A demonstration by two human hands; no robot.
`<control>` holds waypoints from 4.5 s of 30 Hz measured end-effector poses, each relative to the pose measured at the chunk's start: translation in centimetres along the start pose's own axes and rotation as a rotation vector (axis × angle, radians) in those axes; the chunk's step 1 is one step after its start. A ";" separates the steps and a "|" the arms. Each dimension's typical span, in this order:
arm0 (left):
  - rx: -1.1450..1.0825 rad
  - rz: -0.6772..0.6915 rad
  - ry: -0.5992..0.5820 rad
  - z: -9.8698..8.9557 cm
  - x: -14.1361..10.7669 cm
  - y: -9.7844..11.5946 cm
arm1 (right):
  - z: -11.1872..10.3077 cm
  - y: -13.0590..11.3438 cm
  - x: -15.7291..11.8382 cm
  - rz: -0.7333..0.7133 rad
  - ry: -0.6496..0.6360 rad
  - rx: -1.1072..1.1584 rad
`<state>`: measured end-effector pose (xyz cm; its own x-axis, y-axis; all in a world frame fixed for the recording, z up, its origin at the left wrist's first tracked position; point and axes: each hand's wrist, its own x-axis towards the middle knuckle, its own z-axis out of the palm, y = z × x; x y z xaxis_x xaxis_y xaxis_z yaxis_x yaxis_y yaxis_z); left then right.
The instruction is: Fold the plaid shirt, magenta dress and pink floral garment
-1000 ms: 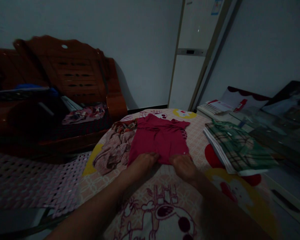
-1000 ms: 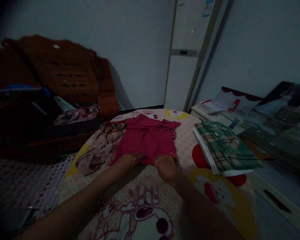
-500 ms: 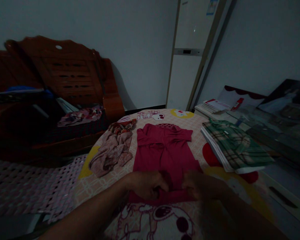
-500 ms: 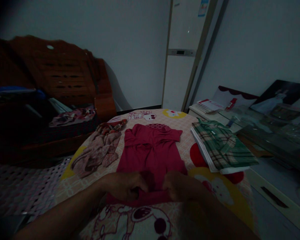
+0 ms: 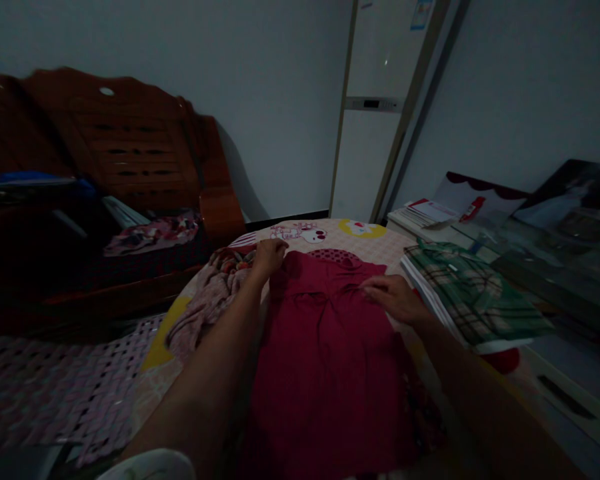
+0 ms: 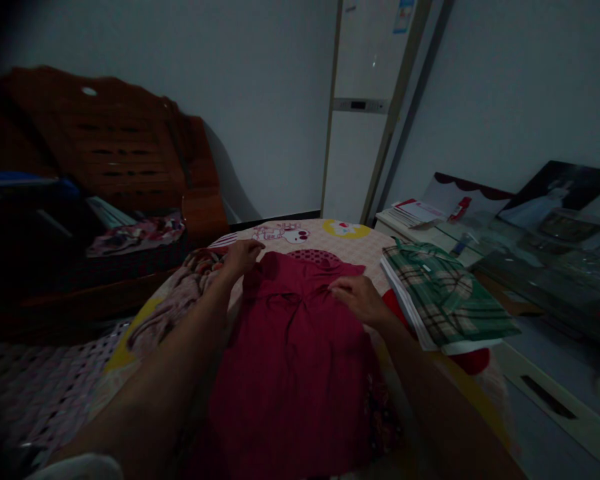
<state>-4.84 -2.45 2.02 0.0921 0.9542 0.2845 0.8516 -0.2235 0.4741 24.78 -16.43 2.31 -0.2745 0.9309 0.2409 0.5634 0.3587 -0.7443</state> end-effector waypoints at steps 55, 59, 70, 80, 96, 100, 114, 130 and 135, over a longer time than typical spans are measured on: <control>0.037 -0.046 -0.104 4.5 2.0 -1.8 | 2.2 7.7 11.1 -0.008 0.253 -0.653; 0.050 -0.030 -0.132 4.4 1.9 -2.0 | 2.5 7.3 11.4 0.152 0.315 -0.280; -0.141 -0.147 -0.007 4.4 2.3 -2.1 | 2.5 7.3 11.8 0.285 0.443 0.084; 0.029 -0.063 -0.062 5.0 2.2 -2.5 | 3.5 11.8 11.5 -0.119 0.115 -0.426; 0.056 0.183 -0.184 5.3 2.0 -3.2 | 3.6 13.4 11.6 0.081 -0.084 -0.819; 0.020 0.335 -0.272 4.9 1.7 -3.3 | 3.2 13.1 11.7 0.112 -0.080 -0.847; -0.258 0.313 -0.834 0.2 1.5 -0.7 | 2.4 9.5 11.1 -0.088 0.014 -0.581; 0.288 -0.117 -0.361 -0.8 1.6 -6.6 | 6.4 8.5 10.0 -0.223 -0.331 -0.511; 0.209 -0.117 -0.237 0.3 1.5 -6.8 | 6.3 8.0 10.0 -0.210 -0.335 -0.539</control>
<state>-10.39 0.54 -1.05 0.0844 0.9961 0.0251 0.9486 -0.0880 0.3041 21.65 -4.69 -5.19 -0.5994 0.7969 0.0756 0.7581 0.5954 -0.2659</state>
